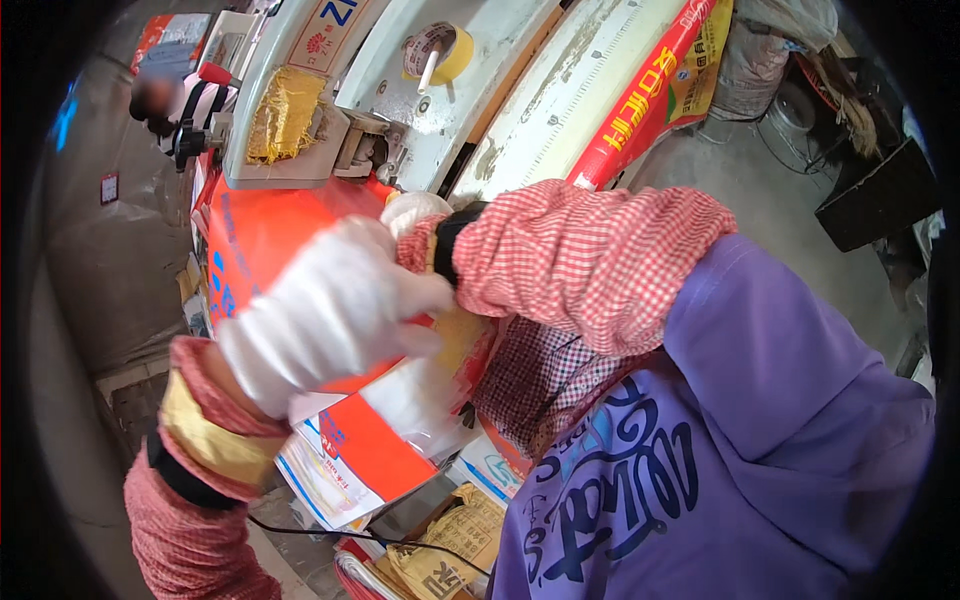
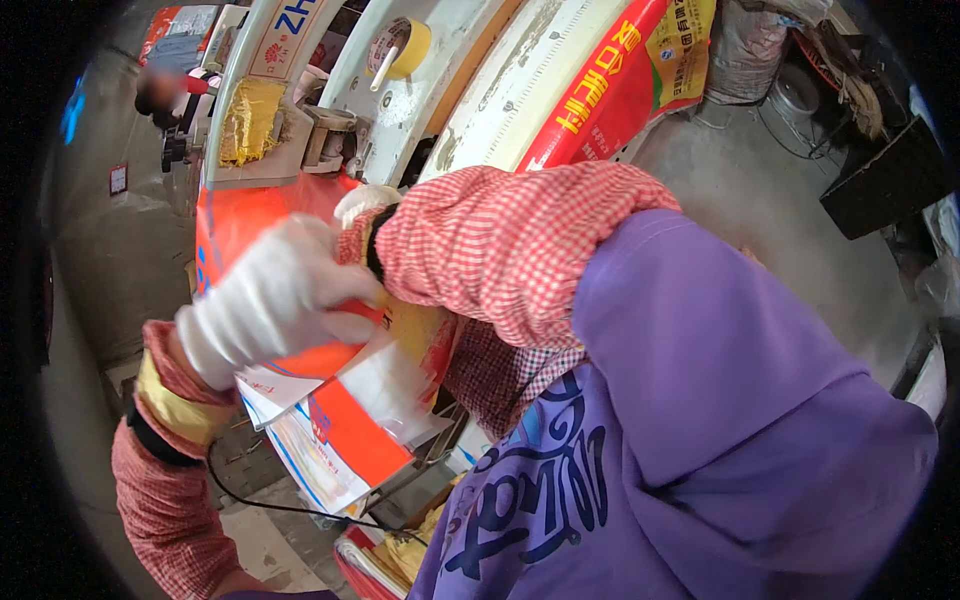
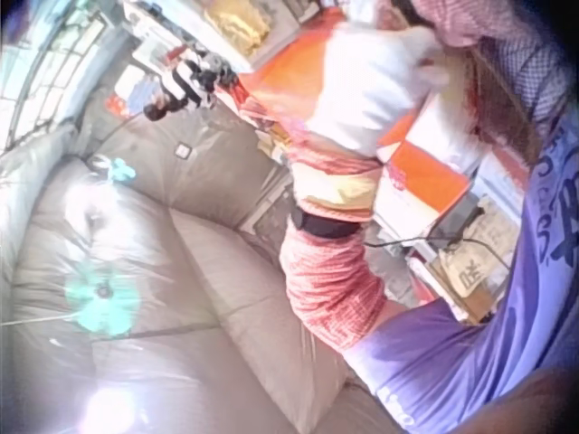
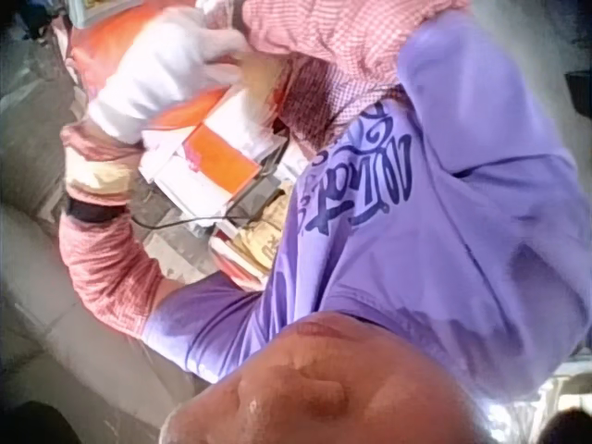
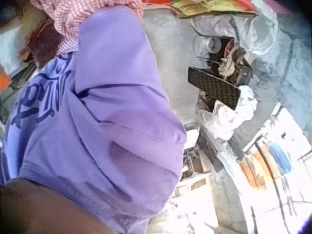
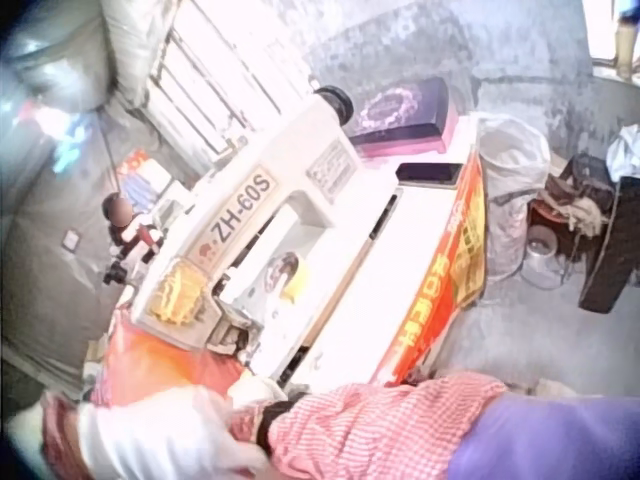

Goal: Manually aligning and stacking large fertilizer bags next to an industrial sewing/sealing machine.

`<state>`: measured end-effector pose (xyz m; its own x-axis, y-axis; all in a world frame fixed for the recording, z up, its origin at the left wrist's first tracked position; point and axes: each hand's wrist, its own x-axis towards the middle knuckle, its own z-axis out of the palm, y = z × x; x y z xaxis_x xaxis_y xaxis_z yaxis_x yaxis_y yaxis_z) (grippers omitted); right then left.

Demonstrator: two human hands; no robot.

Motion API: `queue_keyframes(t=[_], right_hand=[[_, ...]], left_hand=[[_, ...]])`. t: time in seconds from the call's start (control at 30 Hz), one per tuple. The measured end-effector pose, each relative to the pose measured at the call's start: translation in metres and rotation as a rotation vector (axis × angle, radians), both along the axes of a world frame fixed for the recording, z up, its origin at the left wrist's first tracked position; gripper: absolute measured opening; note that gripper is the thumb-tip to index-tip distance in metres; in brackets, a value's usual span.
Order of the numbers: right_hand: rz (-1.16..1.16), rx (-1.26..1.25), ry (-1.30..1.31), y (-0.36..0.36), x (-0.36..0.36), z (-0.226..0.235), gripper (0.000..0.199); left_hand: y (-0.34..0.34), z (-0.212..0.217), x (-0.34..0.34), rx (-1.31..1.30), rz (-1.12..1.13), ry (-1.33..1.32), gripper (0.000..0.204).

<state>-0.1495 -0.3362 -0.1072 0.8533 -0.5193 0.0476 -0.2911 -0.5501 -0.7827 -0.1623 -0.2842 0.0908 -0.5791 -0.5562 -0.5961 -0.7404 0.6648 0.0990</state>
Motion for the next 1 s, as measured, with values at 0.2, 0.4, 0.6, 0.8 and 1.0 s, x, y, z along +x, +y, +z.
queue_keyframes(t=[0.2,0.4,0.6,0.8,1.0], right_hand=[[-0.064,0.002,0.041,0.014,-0.011,0.003,0.015],[-0.238,-0.494,0.056,0.031,-0.036,-0.001,0.022],[-0.109,-0.341,0.176,0.008,-0.036,0.023,0.023],[0.07,0.436,-0.059,-0.024,-0.035,0.02,0.033],[0.07,0.501,-0.286,-0.004,-0.033,0.017,0.039]], left_hand=[[-0.038,0.08,0.035,-0.289,-0.013,-0.33,0.028],[0.074,0.002,-0.023,0.085,0.049,0.268,0.016],[0.056,-0.064,-0.007,-0.14,0.079,0.089,0.01],[0.026,-0.112,0.078,-0.548,0.32,0.055,0.013],[-0.019,-0.144,0.163,-0.775,1.06,0.274,0.019]])
